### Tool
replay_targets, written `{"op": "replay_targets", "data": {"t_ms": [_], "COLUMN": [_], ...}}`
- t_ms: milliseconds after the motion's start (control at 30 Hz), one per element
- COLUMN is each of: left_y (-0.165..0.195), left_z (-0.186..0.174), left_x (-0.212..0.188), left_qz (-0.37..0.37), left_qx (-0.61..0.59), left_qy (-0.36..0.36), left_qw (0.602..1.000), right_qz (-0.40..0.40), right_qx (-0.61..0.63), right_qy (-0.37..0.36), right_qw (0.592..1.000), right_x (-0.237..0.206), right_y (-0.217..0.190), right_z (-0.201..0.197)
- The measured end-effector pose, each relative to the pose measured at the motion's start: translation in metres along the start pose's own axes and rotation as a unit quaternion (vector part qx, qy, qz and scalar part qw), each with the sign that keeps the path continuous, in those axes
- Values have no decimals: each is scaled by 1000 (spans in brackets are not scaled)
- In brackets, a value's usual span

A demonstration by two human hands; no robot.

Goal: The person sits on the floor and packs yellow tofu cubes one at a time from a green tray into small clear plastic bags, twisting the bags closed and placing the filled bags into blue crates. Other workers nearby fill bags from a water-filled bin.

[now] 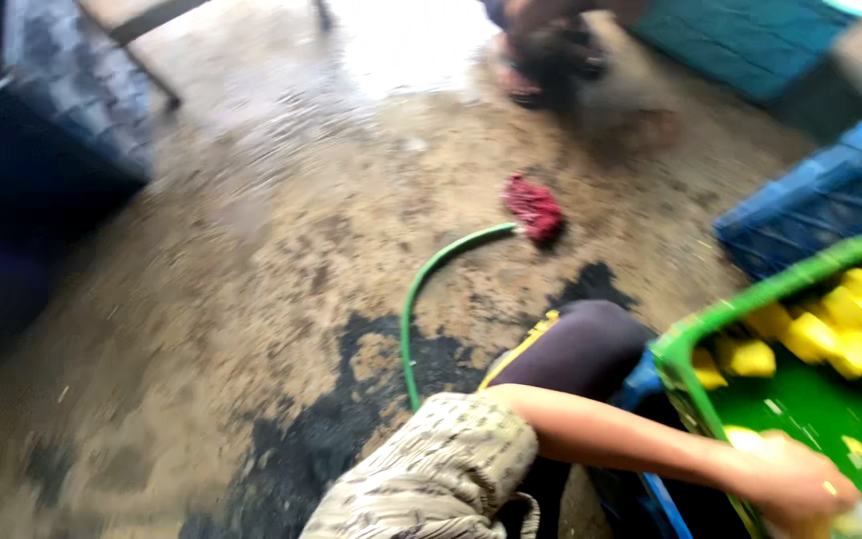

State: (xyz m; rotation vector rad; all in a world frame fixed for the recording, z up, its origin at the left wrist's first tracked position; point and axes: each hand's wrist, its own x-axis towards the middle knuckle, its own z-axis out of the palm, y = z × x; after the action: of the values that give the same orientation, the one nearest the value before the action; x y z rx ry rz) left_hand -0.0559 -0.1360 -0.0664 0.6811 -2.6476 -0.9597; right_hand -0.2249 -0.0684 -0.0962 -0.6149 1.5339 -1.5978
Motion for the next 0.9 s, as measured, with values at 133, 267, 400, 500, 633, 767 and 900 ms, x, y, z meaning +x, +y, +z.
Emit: {"op": "replay_targets", "data": {"t_ms": [133,267,400,500,633,767,900], "left_y": [29,33,37,37,32,37,51], "left_z": [-15,-30,-31,-22,-14,-22,-31], "left_x": [-21,-36,-39,-37,-32,-27,-33], "left_qz": [-33,-63,-69,-56,-60,-103,-49], "left_qx": [-3,-50,-36,-30,-47,-83,-43], "left_qy": [-79,-72,-80,-78,-70,-76,-86], "left_qw": [996,994,994,995,995,988,994], "right_qz": [34,66,-25,-77,-44,-55,-120], "right_qx": [118,123,27,-108,-227,-283,-288], "right_qy": [32,-51,0,8,39,87,70], "right_qw": [992,989,999,991,972,954,948], "right_x": [-74,-123,-140,-146,-155,-167,-175], "right_y": [-4,-7,11,11,-9,-28,-35], "right_z": [-70,-87,-58,-45,-33,-10,6]}}
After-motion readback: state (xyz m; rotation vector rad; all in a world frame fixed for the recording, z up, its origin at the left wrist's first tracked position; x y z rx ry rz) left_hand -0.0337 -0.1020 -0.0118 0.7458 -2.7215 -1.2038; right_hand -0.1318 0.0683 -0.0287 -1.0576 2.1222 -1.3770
